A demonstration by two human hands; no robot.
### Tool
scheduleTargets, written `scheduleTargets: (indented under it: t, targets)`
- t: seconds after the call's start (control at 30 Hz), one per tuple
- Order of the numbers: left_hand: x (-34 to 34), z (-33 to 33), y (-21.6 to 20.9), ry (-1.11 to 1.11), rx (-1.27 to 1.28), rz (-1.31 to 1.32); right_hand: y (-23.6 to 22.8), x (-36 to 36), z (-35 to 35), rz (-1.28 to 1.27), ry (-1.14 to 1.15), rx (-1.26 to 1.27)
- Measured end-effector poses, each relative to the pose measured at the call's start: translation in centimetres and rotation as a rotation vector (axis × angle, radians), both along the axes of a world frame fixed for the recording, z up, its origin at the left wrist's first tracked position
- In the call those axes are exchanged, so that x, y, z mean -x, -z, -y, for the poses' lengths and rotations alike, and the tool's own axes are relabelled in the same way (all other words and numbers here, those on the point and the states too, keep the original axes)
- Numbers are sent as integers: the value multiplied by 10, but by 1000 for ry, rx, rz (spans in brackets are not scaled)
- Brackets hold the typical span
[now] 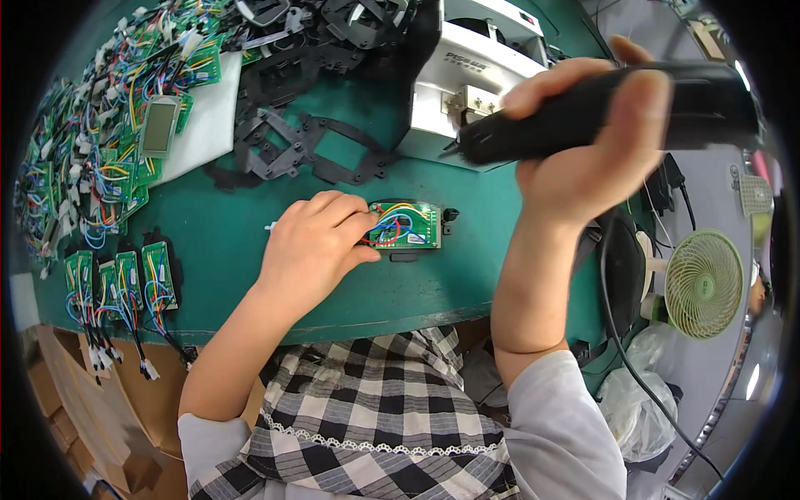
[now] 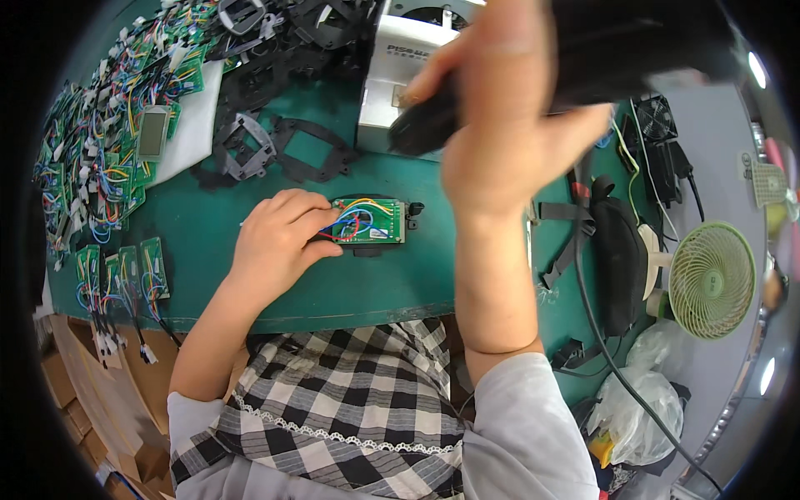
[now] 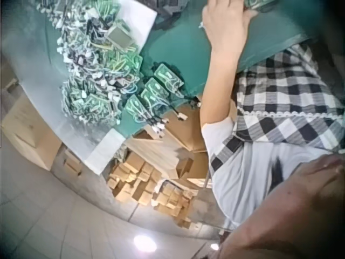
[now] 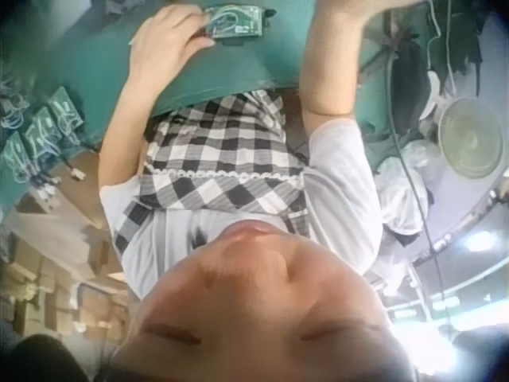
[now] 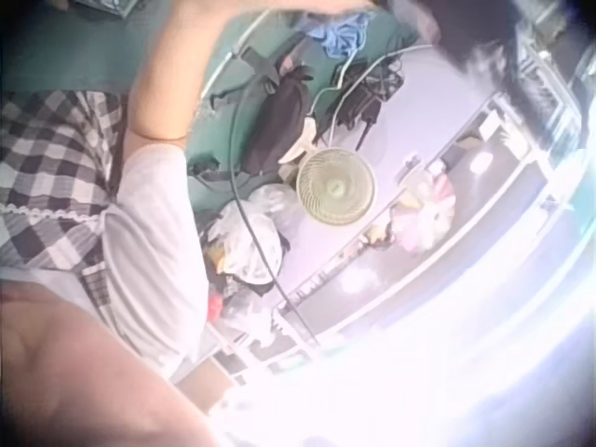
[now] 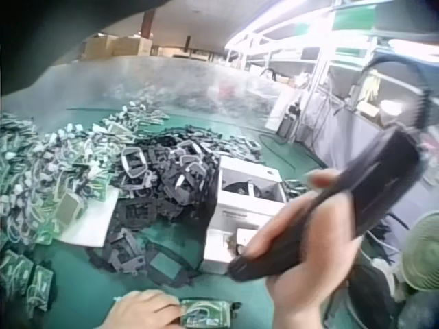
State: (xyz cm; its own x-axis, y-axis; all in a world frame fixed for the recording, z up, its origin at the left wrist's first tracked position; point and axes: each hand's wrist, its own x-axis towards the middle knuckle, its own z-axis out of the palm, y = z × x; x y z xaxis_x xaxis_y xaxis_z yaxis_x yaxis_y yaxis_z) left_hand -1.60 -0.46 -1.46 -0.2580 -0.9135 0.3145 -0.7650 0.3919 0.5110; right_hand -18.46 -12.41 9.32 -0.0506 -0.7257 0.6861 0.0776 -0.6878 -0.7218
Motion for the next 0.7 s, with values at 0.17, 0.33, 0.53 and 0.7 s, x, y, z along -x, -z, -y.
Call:
scheduleTargets:
  t: [0.17,0.33,0.53,0.7]
  targets:
    - [-8,2,3,26,-3,42,-16,17,21,-66,81,138]
    - [-6,2,6,-11,33,33,-1,15,24,-31,13,129]
    - [-5,2,12,-64,47,13,10,16,-9,18,-142,-179]
    - [-3,3,12,-68,68,14,33,-3,-43,-111,-293,-180]
